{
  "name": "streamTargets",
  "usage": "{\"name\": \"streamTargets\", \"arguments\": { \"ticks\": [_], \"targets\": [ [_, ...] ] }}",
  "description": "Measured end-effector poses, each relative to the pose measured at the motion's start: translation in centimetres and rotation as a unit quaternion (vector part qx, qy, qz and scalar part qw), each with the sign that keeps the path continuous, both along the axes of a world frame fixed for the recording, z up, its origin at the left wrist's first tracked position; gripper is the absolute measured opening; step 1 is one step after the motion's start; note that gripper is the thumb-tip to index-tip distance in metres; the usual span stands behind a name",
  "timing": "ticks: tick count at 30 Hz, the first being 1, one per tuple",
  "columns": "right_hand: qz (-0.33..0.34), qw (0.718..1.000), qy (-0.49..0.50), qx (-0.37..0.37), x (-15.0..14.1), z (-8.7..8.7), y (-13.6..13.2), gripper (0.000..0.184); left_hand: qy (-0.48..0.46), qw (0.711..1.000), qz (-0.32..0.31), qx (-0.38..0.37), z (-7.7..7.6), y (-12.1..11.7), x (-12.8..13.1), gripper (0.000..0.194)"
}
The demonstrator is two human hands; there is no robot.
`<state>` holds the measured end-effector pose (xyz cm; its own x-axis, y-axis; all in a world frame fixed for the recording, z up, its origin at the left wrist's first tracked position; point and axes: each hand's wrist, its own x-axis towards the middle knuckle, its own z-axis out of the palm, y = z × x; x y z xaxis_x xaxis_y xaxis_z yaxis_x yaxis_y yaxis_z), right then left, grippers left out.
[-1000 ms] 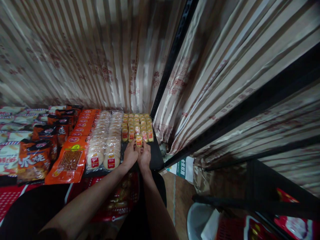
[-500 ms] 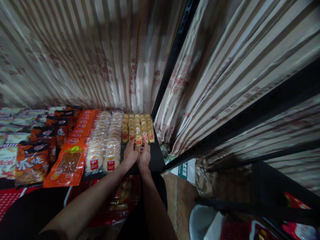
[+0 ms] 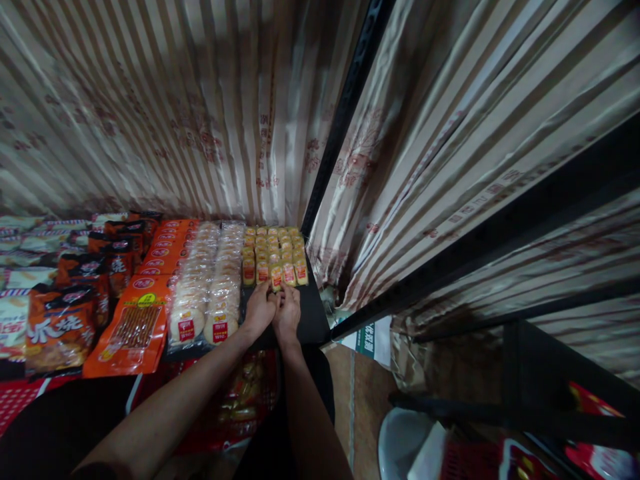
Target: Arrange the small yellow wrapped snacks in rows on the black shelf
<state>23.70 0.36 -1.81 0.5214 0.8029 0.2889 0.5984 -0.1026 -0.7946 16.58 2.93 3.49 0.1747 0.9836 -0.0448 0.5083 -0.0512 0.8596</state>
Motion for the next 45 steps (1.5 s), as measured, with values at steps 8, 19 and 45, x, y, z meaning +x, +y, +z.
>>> {"name": "streamTargets", "arguments": {
  "ticks": [8,19,45],
  "targets": [
    [0.013,1.000,0.016,0.007,0.1,-0.4,0.1,0.038,0.070,0.997,-0.033,0.028,0.9,-0.4,0.1,0.048],
    [0.033,0.999,0.027,0.017,0.1,-0.3,0.1,0.040,0.096,0.993,-0.060,0.009,0.9,-0.5,0.2,0.050],
    [-0.064,0.996,-0.007,0.063,0.3,0.2,-0.1,0.039,0.130,0.987,-0.063,0.063,-0.9,-0.6,0.4,0.046]
  ]
}}
